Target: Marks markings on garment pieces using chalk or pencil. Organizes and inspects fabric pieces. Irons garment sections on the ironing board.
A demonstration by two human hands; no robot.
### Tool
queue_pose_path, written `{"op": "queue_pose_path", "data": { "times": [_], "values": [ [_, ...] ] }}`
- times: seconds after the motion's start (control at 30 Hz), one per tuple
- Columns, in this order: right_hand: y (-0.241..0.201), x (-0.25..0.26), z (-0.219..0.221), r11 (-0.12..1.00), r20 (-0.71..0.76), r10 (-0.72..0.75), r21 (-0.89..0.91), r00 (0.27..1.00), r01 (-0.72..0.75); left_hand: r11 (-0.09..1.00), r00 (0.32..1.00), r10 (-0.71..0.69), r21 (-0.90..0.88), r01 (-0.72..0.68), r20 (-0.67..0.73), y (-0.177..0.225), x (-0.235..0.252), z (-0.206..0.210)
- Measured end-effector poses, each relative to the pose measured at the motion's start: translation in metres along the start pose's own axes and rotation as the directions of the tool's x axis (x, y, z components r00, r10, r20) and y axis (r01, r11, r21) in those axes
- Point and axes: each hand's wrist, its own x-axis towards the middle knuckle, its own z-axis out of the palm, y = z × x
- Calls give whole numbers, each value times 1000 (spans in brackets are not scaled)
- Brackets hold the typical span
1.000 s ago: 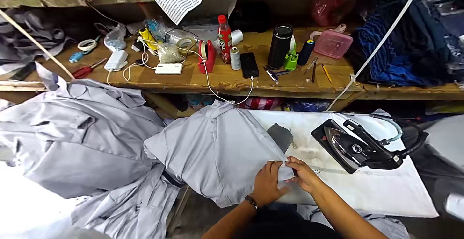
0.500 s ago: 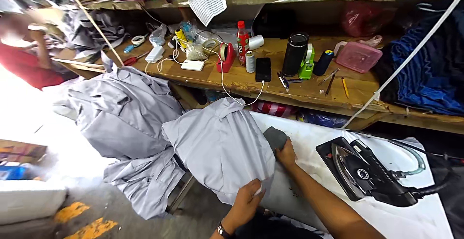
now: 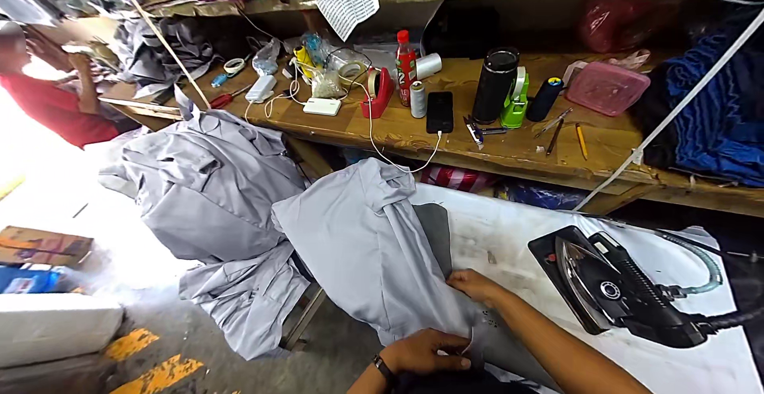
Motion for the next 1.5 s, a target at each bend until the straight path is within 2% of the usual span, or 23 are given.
{"op": "queue_pose_path", "data": {
  "times": [0.07, 0.13, 0.2, 0.27, 0.37, 0.43, 0.53, 0.63, 0.7, 0.77, 0.83, 0.93, 1.0, 1.03, 1.07, 1.1, 1.13, 1.2, 1.23, 1.27, 1.33, 1.4, 1.5],
  "values": [
    [16, -9, 7, 993, -100, -24, 112, 995, 35, 996, 995, -59, 68, 65, -85, -8, -5, -23],
    [23, -19, 10, 978, -208, 32, 206, 978, 12, 980, 950, -134, 107, 170, -281, -14, -12, -66],
    [25, -29, 15, 967, -274, 94, 255, 957, -22, 963, 841, -192, 67, 260, -506, -19, -16, -117],
    [22, -35, 23, 955, -342, 141, 294, 929, -37, 937, 679, -232, 26, 347, -696, -24, -12, -168],
    [10, -43, 39, 959, -414, 137, 282, 900, -16, 879, 535, -171, 118, 462, -827, -29, 10, -229],
    [5, -43, 51, 983, -463, 93, 181, 881, -9, 780, 526, -110, 255, 571, -843, -31, 35, -255],
    [-5, -46, 69, 997, -515, 62, -8, 855, -77, 626, 583, -91, 408, 664, -808, -40, 63, -278],
    [-21, -56, 90, 993, -582, 32, -74, 812, -92, 668, 576, -80, 385, 637, -813, -41, 50, -303],
    [-28, -68, 104, 994, -660, -44, -104, 750, -33, 822, 457, -75, 205, 532, -886, -45, 15, -321],
    [-33, -82, 119, 992, -710, -108, -126, 695, 25, 954, 266, -143, -60, 295, -953, -62, -35, -334],
    [-31, -95, 133, 989, -719, -126, -145, 684, 30, 951, 128, -297, -281, 129, -946, -88, -88, -331],
    [-13, -106, 151, 973, -699, -140, -228, 701, -33, 868, -77, -456, -463, 180, -886, -115, -152, -307],
    [-1, -112, 164, 949, -699, -149, -301, 700, -98, 859, -285, -395, -461, 222, -874, -115, -171, -301],
    [2, -116, 170, 937, -701, -139, -323, 700, -137, 885, -314, -289, -377, 272, -904, -107, -173, -301],
    [4, -120, 176, 927, -700, -118, -331, 704, -173, 920, -279, -130, -220, 324, -952, -96, -170, -304],
    [5, -123, 181, 919, -700, -109, -342, 706, -196, 939, -172, 39, -23, 344, -984, -85, -160, -310],
    [7, -126, 186, 911, -699, -102, -352, 708, -217, 934, -10, 167, 155, 322, -986, -72, -144, -320],
    [10, -131, 196, 895, -698, -96, -373, 710, -246, 922, 410, 188, 304, 239, -893, -51, -97, -341],
    [12, -134, 201, 888, -695, -79, -374, 714, -266, 910, 570, 167, 348, 225, -805, -49, -68, -352],
    [13, -138, 204, 886, -695, -58, -367, 717, -284, 888, 676, 150, 399, 228, -721, -51, -38, -361],
    [13, -144, 212, 885, -696, -9, -339, 718, -318, 805, 797, 97, 518, 290, -596, -66, 10, -373],
    [11, -150, 219, 889, -698, 28, -309, 715, -337, 666, 873, -26, 643, 378, -487, -85, 39, -383],
    [12, -155, 225, 906, -719, 51, -259, 693, -335, 520, 902, -141, 744, 418, -408, -96, 52, -396]
  ]
}}
